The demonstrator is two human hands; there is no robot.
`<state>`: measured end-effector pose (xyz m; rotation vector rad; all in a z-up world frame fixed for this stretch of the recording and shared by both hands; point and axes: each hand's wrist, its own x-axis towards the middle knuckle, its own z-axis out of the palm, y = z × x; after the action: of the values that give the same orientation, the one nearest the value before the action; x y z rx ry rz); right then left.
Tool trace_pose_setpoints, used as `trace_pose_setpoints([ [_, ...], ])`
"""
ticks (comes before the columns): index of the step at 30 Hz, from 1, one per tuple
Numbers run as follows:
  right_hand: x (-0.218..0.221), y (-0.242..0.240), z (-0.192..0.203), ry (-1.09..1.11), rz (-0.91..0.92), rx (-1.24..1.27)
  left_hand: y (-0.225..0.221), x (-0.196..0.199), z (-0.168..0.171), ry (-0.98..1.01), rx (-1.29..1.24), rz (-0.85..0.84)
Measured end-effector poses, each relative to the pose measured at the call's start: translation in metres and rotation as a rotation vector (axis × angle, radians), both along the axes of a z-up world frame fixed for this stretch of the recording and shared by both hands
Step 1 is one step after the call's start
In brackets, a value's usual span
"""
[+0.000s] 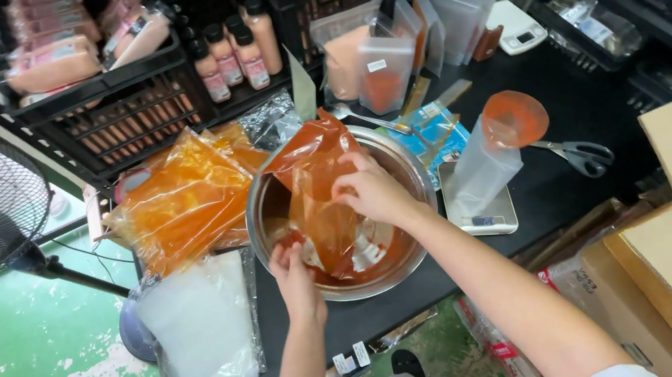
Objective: The person fills small plastic pouches with a red sauce using a spoon, weighs them on a digital scale, and seals them.
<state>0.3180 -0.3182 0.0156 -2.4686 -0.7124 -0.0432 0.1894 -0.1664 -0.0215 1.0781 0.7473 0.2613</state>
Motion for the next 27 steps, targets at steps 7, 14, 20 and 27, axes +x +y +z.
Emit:
trace_pose_setpoints([
  [7,-0.026,0.018,0.065,-0.098,0.098,0.061,-0.010,-0.029,0.010,0.024,-0.934,-0.065],
  [14,-0.109,-0.008,0.116,-0.377,0.155,0.157,-0.016,0.013,0.013,-0.172,-1.114,0.061],
  [20,-0.155,-0.026,0.117,-0.259,-0.041,0.350,-0.001,0.060,0.021,-0.428,-1.040,0.243],
  [27,-0.148,-0.048,0.103,0.058,-0.038,0.611,0.013,0.072,0.042,-0.539,-0.992,0.203],
])
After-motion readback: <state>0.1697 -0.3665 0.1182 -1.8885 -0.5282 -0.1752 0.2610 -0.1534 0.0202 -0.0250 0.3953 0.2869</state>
